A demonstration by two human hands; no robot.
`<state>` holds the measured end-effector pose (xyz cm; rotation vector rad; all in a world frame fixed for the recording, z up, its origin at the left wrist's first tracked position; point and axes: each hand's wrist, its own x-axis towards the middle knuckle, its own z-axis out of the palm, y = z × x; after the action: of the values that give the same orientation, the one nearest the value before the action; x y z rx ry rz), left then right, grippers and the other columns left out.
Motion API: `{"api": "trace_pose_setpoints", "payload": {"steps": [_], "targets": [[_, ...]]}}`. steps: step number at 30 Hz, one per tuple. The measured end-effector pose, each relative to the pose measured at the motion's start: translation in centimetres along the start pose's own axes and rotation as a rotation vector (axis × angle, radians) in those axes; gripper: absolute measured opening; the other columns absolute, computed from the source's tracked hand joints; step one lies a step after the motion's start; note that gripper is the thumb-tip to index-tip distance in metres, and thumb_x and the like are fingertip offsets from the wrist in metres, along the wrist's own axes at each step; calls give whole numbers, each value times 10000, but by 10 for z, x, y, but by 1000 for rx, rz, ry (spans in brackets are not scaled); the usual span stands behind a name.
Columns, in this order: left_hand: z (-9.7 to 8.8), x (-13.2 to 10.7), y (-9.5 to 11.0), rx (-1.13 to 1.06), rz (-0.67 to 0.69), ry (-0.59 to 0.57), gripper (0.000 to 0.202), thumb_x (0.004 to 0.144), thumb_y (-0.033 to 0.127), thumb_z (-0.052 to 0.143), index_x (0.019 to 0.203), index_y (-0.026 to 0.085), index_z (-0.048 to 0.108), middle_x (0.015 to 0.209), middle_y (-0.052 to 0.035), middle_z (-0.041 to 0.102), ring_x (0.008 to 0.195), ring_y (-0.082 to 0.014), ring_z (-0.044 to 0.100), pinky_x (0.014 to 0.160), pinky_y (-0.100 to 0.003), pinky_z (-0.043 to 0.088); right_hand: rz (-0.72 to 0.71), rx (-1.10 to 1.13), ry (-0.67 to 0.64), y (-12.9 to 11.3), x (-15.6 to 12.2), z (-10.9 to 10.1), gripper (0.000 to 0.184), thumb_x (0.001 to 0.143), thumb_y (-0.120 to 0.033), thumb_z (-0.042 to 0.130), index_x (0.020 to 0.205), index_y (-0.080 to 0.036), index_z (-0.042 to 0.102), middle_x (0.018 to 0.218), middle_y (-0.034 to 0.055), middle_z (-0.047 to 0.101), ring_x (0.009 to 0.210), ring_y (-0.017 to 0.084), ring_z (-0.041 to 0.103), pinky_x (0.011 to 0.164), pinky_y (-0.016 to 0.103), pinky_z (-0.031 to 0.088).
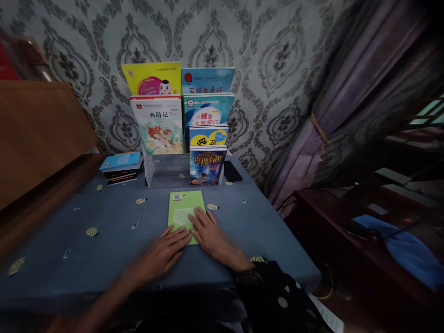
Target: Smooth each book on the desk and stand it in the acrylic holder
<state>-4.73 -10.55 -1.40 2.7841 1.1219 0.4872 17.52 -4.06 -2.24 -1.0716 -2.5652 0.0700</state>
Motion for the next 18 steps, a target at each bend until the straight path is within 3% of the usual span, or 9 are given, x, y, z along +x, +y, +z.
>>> {"api": "trace_pose_setpoints", "payload": {"steps": [8,12,18], "targets": [[-9,-7,-16,-83,-155,-84,478,1042,373,365,1514,303,331,1553,-55,387,1459,-186,310,1206,-467,224,-34,36,-54,-10,-10,-4,492,993,-352,464,1453,-177,444,1526,162,419,1461,292,299,1172,541,297],[-16,6,-44,-116,-234,-127,508,1043,421,331,1532,285,296,1584,-62,322,1482,-195,248,1212,-460,180,-42,57,-77,-7,-12,-2,562,978,-452,483,1471,-189,418,1531,164,409,1462,300,294,1174,556,281],[-17,46,-96,-110,-330,-123,569,1026,478,298,1529,213,315,1603,-100,264,1498,-242,196,1201,-475,179,-55,69,-88,-9,-13,-6,639,952,-526,507,1490,-204,386,1551,167,374,1472,308,267,1177,570,263]]}}
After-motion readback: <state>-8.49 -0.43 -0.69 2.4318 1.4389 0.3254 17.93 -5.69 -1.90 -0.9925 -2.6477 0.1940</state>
